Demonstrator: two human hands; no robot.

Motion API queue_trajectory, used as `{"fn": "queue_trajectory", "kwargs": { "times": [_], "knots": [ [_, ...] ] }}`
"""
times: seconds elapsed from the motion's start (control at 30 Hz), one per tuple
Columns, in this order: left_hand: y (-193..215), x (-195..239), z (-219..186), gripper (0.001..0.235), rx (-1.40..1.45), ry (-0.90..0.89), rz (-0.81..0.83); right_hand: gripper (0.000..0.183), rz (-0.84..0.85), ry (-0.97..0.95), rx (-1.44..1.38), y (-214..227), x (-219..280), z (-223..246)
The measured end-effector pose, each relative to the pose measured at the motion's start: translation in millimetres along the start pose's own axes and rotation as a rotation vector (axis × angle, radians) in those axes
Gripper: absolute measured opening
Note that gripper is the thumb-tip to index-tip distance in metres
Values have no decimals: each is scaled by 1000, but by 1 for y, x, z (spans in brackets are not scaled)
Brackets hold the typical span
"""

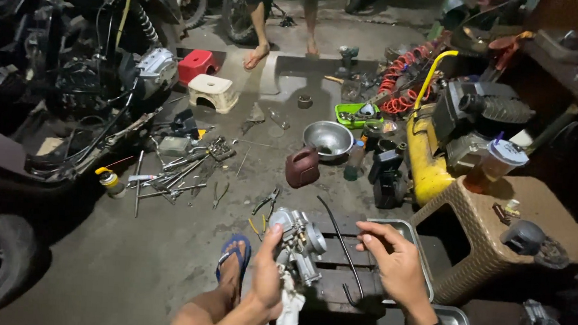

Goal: Wiping and inspecting a motorcycle carburetor in a repair shop.

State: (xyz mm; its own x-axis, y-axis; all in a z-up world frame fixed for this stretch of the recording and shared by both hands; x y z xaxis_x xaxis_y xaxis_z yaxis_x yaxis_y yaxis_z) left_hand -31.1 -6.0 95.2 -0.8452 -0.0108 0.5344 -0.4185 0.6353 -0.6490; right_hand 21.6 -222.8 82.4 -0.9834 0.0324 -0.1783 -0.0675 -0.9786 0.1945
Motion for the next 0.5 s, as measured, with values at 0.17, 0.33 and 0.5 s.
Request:
{"fn": "queue_trajectory", "kwargs": {
  "times": [0.17, 0.33, 0.5],
  "knots": [
    [21, -31, 9, 59, -71, 2, -47, 31, 14, 45, 35, -9, 2, 23],
    [45, -43, 11, 75, -160, -17, -207, 16, 125, 47, 266, -10, 8, 41],
    [42, -46, 8, 75, -149, -31, -159, 21, 160, 122, 338, -20, 6, 26]
  ]
}}
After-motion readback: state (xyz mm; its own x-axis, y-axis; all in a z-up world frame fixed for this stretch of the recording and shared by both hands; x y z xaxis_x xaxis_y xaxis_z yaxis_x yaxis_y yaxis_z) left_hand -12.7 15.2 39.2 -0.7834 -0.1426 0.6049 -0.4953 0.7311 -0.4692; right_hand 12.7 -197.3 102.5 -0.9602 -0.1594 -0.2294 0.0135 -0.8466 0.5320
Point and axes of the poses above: each hand's wrist, its own x-axis away from the middle knuckle, its own y-axis out of the back of the hand, z = x × y, the point moved 6 cm from there along -x, towards the middle knuckle, and after that the axes turned 4 degrees about y, right-handed, at the moved point
